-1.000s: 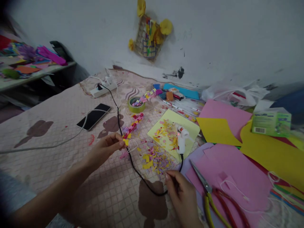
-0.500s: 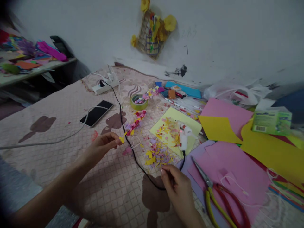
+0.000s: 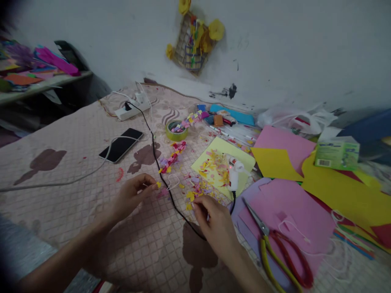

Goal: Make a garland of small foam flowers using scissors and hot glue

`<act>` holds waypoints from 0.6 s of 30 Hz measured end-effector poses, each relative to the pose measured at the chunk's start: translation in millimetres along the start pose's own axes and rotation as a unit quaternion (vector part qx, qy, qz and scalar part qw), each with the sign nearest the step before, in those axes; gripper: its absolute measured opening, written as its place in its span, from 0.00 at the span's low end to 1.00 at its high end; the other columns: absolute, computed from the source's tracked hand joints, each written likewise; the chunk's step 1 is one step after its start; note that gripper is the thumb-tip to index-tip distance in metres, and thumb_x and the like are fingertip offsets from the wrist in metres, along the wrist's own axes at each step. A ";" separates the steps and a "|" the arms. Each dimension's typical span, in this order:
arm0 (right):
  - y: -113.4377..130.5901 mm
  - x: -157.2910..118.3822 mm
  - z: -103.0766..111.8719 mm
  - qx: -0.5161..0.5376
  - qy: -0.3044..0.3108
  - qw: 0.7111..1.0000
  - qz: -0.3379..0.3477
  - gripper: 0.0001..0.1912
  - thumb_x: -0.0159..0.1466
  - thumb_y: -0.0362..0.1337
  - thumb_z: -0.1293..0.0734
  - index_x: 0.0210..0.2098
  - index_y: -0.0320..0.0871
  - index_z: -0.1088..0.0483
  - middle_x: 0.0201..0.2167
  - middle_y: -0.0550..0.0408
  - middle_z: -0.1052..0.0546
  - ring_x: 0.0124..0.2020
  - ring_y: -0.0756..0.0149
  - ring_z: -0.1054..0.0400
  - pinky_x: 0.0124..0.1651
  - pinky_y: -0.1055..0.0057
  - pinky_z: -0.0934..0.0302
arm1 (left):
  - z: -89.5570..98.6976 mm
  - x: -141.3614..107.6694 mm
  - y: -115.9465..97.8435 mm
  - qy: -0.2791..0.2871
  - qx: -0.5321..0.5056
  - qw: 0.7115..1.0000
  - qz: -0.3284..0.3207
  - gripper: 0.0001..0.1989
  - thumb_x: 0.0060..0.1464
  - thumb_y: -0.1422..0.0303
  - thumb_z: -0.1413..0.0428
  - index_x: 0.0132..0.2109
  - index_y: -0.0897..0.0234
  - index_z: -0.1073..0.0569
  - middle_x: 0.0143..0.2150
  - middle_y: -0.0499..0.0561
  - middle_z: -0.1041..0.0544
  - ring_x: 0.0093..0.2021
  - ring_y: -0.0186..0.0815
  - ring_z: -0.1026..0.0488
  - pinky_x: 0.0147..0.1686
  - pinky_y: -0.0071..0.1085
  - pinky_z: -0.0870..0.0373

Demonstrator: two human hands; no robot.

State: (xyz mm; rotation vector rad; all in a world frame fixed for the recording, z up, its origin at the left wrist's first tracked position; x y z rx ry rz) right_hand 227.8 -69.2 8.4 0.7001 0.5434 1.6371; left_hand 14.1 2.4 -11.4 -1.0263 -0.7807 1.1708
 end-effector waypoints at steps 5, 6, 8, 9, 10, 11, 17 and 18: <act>-24.7 1.5 27.2 -0.035 -0.081 0.994 -0.067 0.10 0.64 0.41 0.40 0.34 0.43 0.31 0.28 0.55 0.24 0.27 0.66 0.31 0.30 0.73 0.39 | -1.6 5.0 -5.3 -0.007 0.017 1.000 -0.021 0.04 0.51 0.69 0.46 0.31 0.65 0.29 0.29 0.48 0.27 0.28 0.30 0.32 0.28 0.26 0.36; -31.8 0.4 31.8 -0.038 -0.091 0.991 -0.085 0.11 0.63 0.43 0.40 0.34 0.43 0.31 0.28 0.55 0.24 0.27 0.66 0.31 0.30 0.72 0.39 | -2.4 5.8 -6.0 -0.008 0.019 1.000 -0.023 0.04 0.51 0.69 0.46 0.31 0.64 0.29 0.29 0.48 0.27 0.28 0.31 0.32 0.28 0.27 0.36; -46.4 -1.7 38.8 -0.040 -0.104 0.987 -0.118 0.13 0.63 0.45 0.40 0.34 0.43 0.30 0.27 0.55 0.25 0.27 0.65 0.31 0.30 0.71 0.39 | -3.8 6.8 -7.6 -0.009 0.026 0.999 -0.028 0.04 0.51 0.69 0.46 0.32 0.64 0.28 0.29 0.48 0.26 0.28 0.31 0.31 0.29 0.27 0.36; -53.7 -2.4 42.9 -0.042 -0.116 0.983 -0.134 0.14 0.63 0.46 0.40 0.34 0.43 0.30 0.26 0.55 0.25 0.27 0.65 0.31 0.30 0.71 0.39 | -4.2 7.1 -8.6 -0.012 0.028 0.999 -0.032 0.04 0.51 0.69 0.46 0.32 0.64 0.28 0.29 0.48 0.26 0.28 0.31 0.32 0.29 0.27 0.37; -61.1 -3.1 48.3 -0.047 -0.140 0.978 -0.150 0.15 0.62 0.48 0.39 0.34 0.43 0.31 0.27 0.55 0.25 0.27 0.65 0.31 0.30 0.70 0.39 | -4.5 7.4 -9.6 -0.014 0.028 0.999 -0.035 0.04 0.51 0.68 0.46 0.32 0.63 0.27 0.29 0.48 0.26 0.28 0.31 0.32 0.29 0.27 0.37; -68.2 -3.5 54.5 -0.055 -0.170 0.970 -0.164 0.16 0.61 0.49 0.39 0.36 0.42 0.31 0.27 0.54 0.26 0.27 0.64 0.31 0.30 0.70 0.39 | -4.5 7.7 -10.1 -0.017 0.027 0.999 -0.037 0.04 0.51 0.68 0.46 0.32 0.63 0.27 0.29 0.48 0.26 0.28 0.31 0.32 0.29 0.27 0.37; -92.2 17.2 70.8 -0.167 -0.249 0.945 -0.132 0.28 0.55 0.52 0.34 0.44 0.36 0.35 0.37 0.44 0.30 0.37 0.56 0.35 0.35 0.62 0.39 | -11.9 14.2 -0.3 0.027 -0.121 0.992 0.033 0.07 0.48 0.65 0.42 0.31 0.65 0.28 0.27 0.48 0.26 0.28 0.30 0.31 0.29 0.26 0.36; -95.1 23.9 67.9 -0.185 -0.230 0.947 -0.125 0.25 0.55 0.51 0.35 0.41 0.36 0.34 0.34 0.45 0.30 0.36 0.56 0.36 0.37 0.61 0.40 | -14.2 15.3 1.7 0.039 -0.158 0.985 0.050 0.07 0.47 0.65 0.41 0.30 0.65 0.28 0.27 0.47 0.27 0.27 0.29 0.32 0.28 0.25 0.37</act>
Point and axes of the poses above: each hand's wrist, its own x-axis towards the middle knuckle, its own z-axis out of the back of the hand, y = z × x, the point moved 7 cm from there along x, towards the middle knuckle
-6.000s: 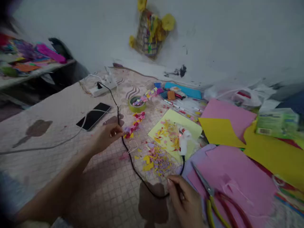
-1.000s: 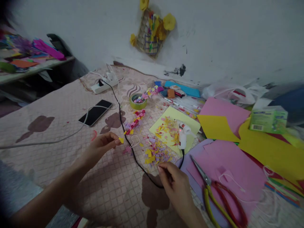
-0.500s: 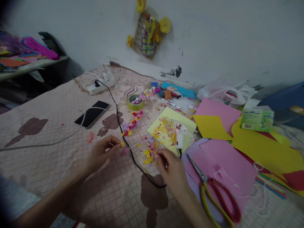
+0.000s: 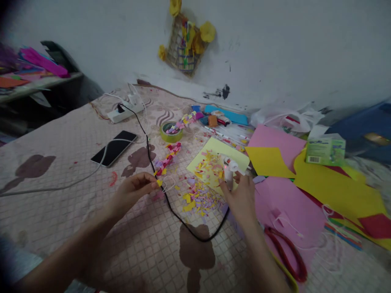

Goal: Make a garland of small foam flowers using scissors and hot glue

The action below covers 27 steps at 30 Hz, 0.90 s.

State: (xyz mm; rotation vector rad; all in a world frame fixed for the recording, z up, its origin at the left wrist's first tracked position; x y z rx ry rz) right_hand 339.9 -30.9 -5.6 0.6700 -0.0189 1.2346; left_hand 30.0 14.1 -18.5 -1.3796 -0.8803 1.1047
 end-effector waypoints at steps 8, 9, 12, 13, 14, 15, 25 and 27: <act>-5.5 17.4 -20.6 -0.019 0.001 1.000 -0.018 0.18 0.56 0.49 0.38 0.19 0.46 0.46 0.18 0.60 0.42 0.22 0.66 0.47 0.27 0.68 0.49 | -7.7 7.1 8.6 0.013 -0.118 0.991 0.067 0.09 0.45 0.65 0.38 0.31 0.66 0.27 0.28 0.47 0.26 0.26 0.27 0.32 0.28 0.24 0.38; -4.6 17.2 -17.8 -0.009 -0.011 1.000 -0.020 0.18 0.58 0.49 0.39 0.19 0.46 0.46 0.18 0.60 0.42 0.22 0.67 0.47 0.27 0.69 0.49 | -8.7 8.0 8.6 0.013 -0.124 0.990 0.070 0.09 0.45 0.65 0.38 0.31 0.66 0.28 0.28 0.48 0.26 0.26 0.27 0.32 0.28 0.24 0.38; 2.1 13.5 -1.5 0.057 -0.053 0.996 -0.039 0.16 0.60 0.50 0.40 0.25 0.44 0.39 0.20 0.60 0.39 0.23 0.67 0.45 0.27 0.70 0.47 | -11.3 12.3 4.2 0.018 -0.128 0.990 0.060 0.08 0.46 0.66 0.39 0.32 0.66 0.28 0.28 0.48 0.26 0.27 0.27 0.33 0.29 0.25 0.38; 6.5 11.4 4.4 0.089 -0.059 0.993 -0.043 0.16 0.60 0.50 0.39 0.27 0.43 0.37 0.20 0.59 0.37 0.24 0.66 0.43 0.27 0.70 0.46 | -11.8 14.0 1.6 0.016 -0.123 0.991 0.053 0.08 0.47 0.66 0.40 0.32 0.66 0.27 0.28 0.48 0.26 0.28 0.27 0.33 0.29 0.25 0.38; 12.7 8.8 10.2 0.117 -0.059 0.990 -0.042 0.16 0.61 0.50 0.39 0.29 0.43 0.35 0.20 0.58 0.36 0.24 0.65 0.42 0.27 0.69 0.45 | -11.8 15.9 -1.2 0.011 -0.116 0.992 0.045 0.07 0.47 0.66 0.40 0.32 0.66 0.27 0.28 0.48 0.26 0.28 0.27 0.33 0.29 0.25 0.39; 20.5 5.7 14.2 0.139 -0.047 0.988 -0.037 0.16 0.61 0.50 0.39 0.30 0.42 0.33 0.20 0.57 0.34 0.26 0.63 0.39 0.28 0.68 0.43 | -11.7 17.8 -4.0 0.004 -0.110 0.993 0.038 0.07 0.48 0.66 0.40 0.32 0.66 0.27 0.28 0.48 0.26 0.28 0.28 0.33 0.29 0.25 0.39; 93.4 -42.9 3.3 0.207 0.180 0.950 0.148 0.11 0.64 0.41 0.40 0.36 0.45 0.28 0.31 0.53 0.24 0.34 0.60 0.30 0.40 0.68 0.36 | -16.0 31.2 -17.5 -0.030 -0.093 0.995 0.004 0.09 0.47 0.64 0.41 0.31 0.66 0.28 0.28 0.49 0.26 0.27 0.28 0.34 0.27 0.25 0.39; 95.5 -46.0 -1.6 0.192 0.201 0.947 0.160 0.11 0.65 0.40 0.41 0.35 0.45 0.28 0.30 0.52 0.25 0.35 0.60 0.30 0.41 0.68 0.36 | -16.5 31.5 -18.5 -0.030 -0.091 0.995 0.001 0.09 0.47 0.64 0.41 0.31 0.67 0.28 0.29 0.49 0.26 0.26 0.27 0.35 0.27 0.25 0.39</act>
Point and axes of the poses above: each hand's wrist, its own x-axis towards the middle knuckle, its own z-axis out of the back of the hand, y = z × x, the point moved 7 cm from there along x, towards the middle knuckle
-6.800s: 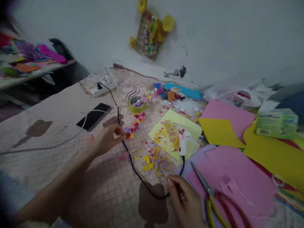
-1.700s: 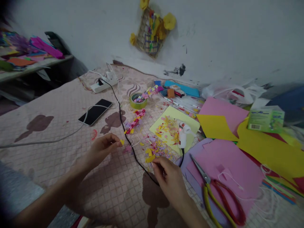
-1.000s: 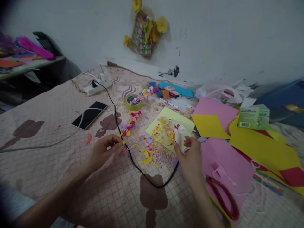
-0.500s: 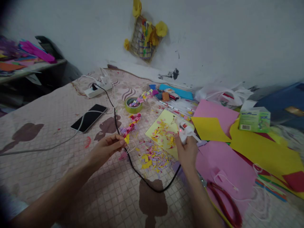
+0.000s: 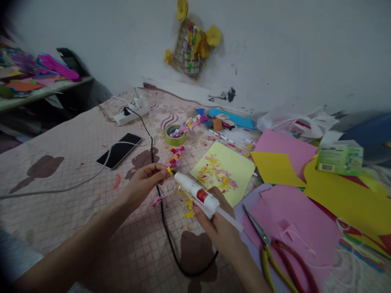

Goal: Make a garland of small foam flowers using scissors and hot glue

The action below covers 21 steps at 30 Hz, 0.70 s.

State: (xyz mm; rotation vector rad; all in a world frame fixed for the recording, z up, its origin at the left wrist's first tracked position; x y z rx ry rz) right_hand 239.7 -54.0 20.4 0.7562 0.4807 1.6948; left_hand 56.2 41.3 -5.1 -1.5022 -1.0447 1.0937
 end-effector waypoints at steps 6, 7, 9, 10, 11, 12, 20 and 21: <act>-0.3 1.8 -2.3 -0.024 0.007 1.000 0.008 0.11 0.65 0.40 0.41 0.36 0.45 0.28 0.32 0.52 0.25 0.37 0.59 0.30 0.42 0.68 0.37 | -0.5 -0.7 -1.6 -0.010 0.007 1.000 0.006 0.08 0.46 0.65 0.41 0.31 0.66 0.27 0.27 0.48 0.27 0.26 0.28 0.34 0.27 0.25 0.39; -0.5 1.9 -2.7 -0.024 0.009 1.000 0.008 0.11 0.65 0.40 0.41 0.35 0.45 0.29 0.32 0.52 0.26 0.37 0.60 0.30 0.41 0.68 0.37 | -0.9 -1.0 -1.5 -0.011 0.008 1.000 0.008 0.08 0.46 0.65 0.41 0.31 0.67 0.27 0.27 0.48 0.26 0.26 0.28 0.34 0.27 0.25 0.39; -1.1 1.9 -3.2 -0.026 0.010 1.000 0.006 0.11 0.65 0.40 0.41 0.34 0.45 0.30 0.32 0.52 0.26 0.36 0.60 0.30 0.40 0.69 0.37 | -1.7 -1.6 -1.0 -0.012 0.007 1.000 0.011 0.08 0.46 0.65 0.41 0.31 0.67 0.27 0.27 0.48 0.26 0.27 0.28 0.34 0.27 0.25 0.39; -1.6 1.8 -3.2 -0.030 0.008 1.000 0.005 0.11 0.65 0.40 0.42 0.33 0.44 0.30 0.32 0.52 0.26 0.35 0.60 0.30 0.39 0.69 0.37 | -2.0 -1.8 -0.8 -0.012 0.006 1.000 0.013 0.08 0.46 0.65 0.41 0.31 0.67 0.27 0.27 0.48 0.25 0.27 0.28 0.33 0.27 0.25 0.39; -1.9 1.7 -3.1 -0.034 0.006 0.999 0.004 0.10 0.65 0.40 0.41 0.33 0.44 0.30 0.32 0.52 0.26 0.35 0.60 0.30 0.39 0.69 0.37 | -2.4 -2.1 -0.6 -0.012 0.005 1.000 0.014 0.08 0.46 0.65 0.41 0.31 0.67 0.27 0.27 0.49 0.25 0.27 0.28 0.33 0.27 0.25 0.39; -2.1 1.6 -3.0 -0.039 0.003 0.999 0.005 0.10 0.65 0.40 0.41 0.33 0.44 0.31 0.32 0.52 0.27 0.35 0.60 0.31 0.39 0.69 0.37 | -2.8 -2.2 -0.7 -0.011 0.003 1.000 0.014 0.08 0.46 0.65 0.41 0.31 0.67 0.27 0.27 0.49 0.25 0.27 0.28 0.33 0.27 0.25 0.39; -1.2 1.0 -4.7 -0.030 0.023 0.999 0.003 0.09 0.65 0.38 0.42 0.34 0.45 0.31 0.32 0.52 0.27 0.35 0.60 0.31 0.37 0.69 0.37 | -3.7 -2.9 -2.6 -0.009 0.003 1.000 0.009 0.09 0.46 0.65 0.41 0.31 0.67 0.27 0.27 0.49 0.25 0.27 0.28 0.34 0.27 0.25 0.39; -1.0 1.1 -4.6 -0.035 0.023 0.999 0.003 0.10 0.65 0.38 0.42 0.34 0.45 0.31 0.32 0.52 0.27 0.36 0.60 0.31 0.38 0.68 0.37 | -3.9 -3.1 -2.8 -0.007 0.005 1.000 0.009 0.09 0.46 0.65 0.41 0.31 0.67 0.27 0.27 0.49 0.25 0.27 0.28 0.34 0.27 0.25 0.39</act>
Point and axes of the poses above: each hand's wrist, its own x-axis towards the middle knuckle, its own z-axis out of the back of the hand, y = z × x, the point moved 7 cm from there along x, towards the middle knuckle
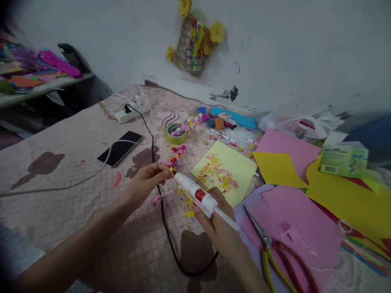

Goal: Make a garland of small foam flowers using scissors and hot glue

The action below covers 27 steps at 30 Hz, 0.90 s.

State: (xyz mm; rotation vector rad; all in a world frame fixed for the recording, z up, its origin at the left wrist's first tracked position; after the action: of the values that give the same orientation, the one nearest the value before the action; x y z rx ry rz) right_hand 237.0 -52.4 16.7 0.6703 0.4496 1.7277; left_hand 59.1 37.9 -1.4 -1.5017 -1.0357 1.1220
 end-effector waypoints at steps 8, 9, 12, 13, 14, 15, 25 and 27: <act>2.3 0.7 2.4 -0.020 -0.011 1.000 0.018 0.10 0.65 0.38 0.42 0.35 0.44 0.30 0.33 0.52 0.27 0.36 0.60 0.31 0.38 0.69 0.36 | -0.1 -1.2 -0.5 -0.005 -0.004 1.000 0.007 0.09 0.46 0.65 0.41 0.30 0.67 0.28 0.27 0.48 0.26 0.26 0.28 0.34 0.27 0.25 0.39; 2.4 0.4 2.4 -0.019 -0.010 1.000 0.018 0.10 0.65 0.38 0.42 0.35 0.44 0.31 0.32 0.52 0.27 0.36 0.61 0.31 0.38 0.69 0.36 | -0.5 -1.1 -0.7 -0.004 -0.003 1.000 0.006 0.09 0.46 0.65 0.41 0.30 0.67 0.28 0.26 0.48 0.26 0.26 0.28 0.34 0.27 0.25 0.39; 2.6 -1.3 2.5 -0.018 -0.014 1.000 0.022 0.09 0.65 0.38 0.41 0.34 0.44 0.31 0.31 0.53 0.28 0.35 0.61 0.31 0.37 0.69 0.37 | -0.2 -0.9 -1.0 -0.005 0.004 1.000 0.003 0.09 0.46 0.65 0.41 0.30 0.67 0.28 0.27 0.48 0.25 0.26 0.28 0.33 0.27 0.25 0.39; 2.2 -1.8 2.9 -0.019 -0.019 0.999 0.023 0.09 0.65 0.38 0.41 0.34 0.44 0.31 0.31 0.53 0.28 0.36 0.61 0.31 0.37 0.69 0.37 | 0.4 -0.9 -0.9 -0.005 0.007 1.000 0.002 0.09 0.47 0.65 0.41 0.31 0.67 0.28 0.27 0.48 0.25 0.27 0.28 0.33 0.27 0.25 0.39; 1.0 -2.1 3.7 -0.024 -0.027 0.999 0.023 0.09 0.65 0.38 0.41 0.34 0.44 0.32 0.32 0.52 0.28 0.37 0.61 0.32 0.37 0.69 0.38 | 1.6 -1.1 -0.8 -0.006 0.012 1.000 0.001 0.09 0.47 0.65 0.42 0.31 0.67 0.28 0.28 0.48 0.25 0.27 0.28 0.33 0.27 0.25 0.38; -1.3 -2.1 5.2 -0.031 -0.039 0.999 0.018 0.09 0.65 0.39 0.41 0.33 0.43 0.32 0.32 0.52 0.28 0.36 0.61 0.32 0.37 0.69 0.38 | 3.4 -1.6 -0.6 -0.006 0.019 1.000 -0.001 0.08 0.48 0.65 0.42 0.31 0.67 0.28 0.28 0.48 0.25 0.27 0.28 0.33 0.27 0.25 0.39; -91.1 -3.4 35.1 -0.123 -0.205 0.957 -0.163 0.17 0.62 0.50 0.41 0.27 0.43 0.39 0.22 0.57 0.36 0.25 0.63 0.41 0.28 0.68 0.46 | 28.9 -27.0 -4.3 -0.035 0.242 0.964 -0.102 0.04 0.51 0.69 0.45 0.33 0.65 0.28 0.30 0.48 0.26 0.30 0.31 0.31 0.31 0.28 0.35; -99.3 -3.6 32.4 -0.098 -0.172 0.968 -0.154 0.16 0.62 0.49 0.41 0.30 0.42 0.37 0.24 0.55 0.34 0.27 0.63 0.39 0.29 0.67 0.44 | 30.0 -32.3 -1.8 -0.042 0.286 0.951 -0.110 0.03 0.52 0.71 0.46 0.33 0.65 0.28 0.30 0.48 0.26 0.29 0.30 0.31 0.30 0.28 0.35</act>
State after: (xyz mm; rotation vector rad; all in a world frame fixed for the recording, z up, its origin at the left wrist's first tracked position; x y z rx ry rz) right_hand 332.6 -32.0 -20.5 0.6998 0.1287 1.3088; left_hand 22.8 13.1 1.9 -0.8634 -0.8123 1.2004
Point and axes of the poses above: each hand's wrist, its own x-axis towards the middle knuckle, its own z-axis out of the back of the hand, y = z × x, the point moved 7 cm from there along x, towards the middle knuckle
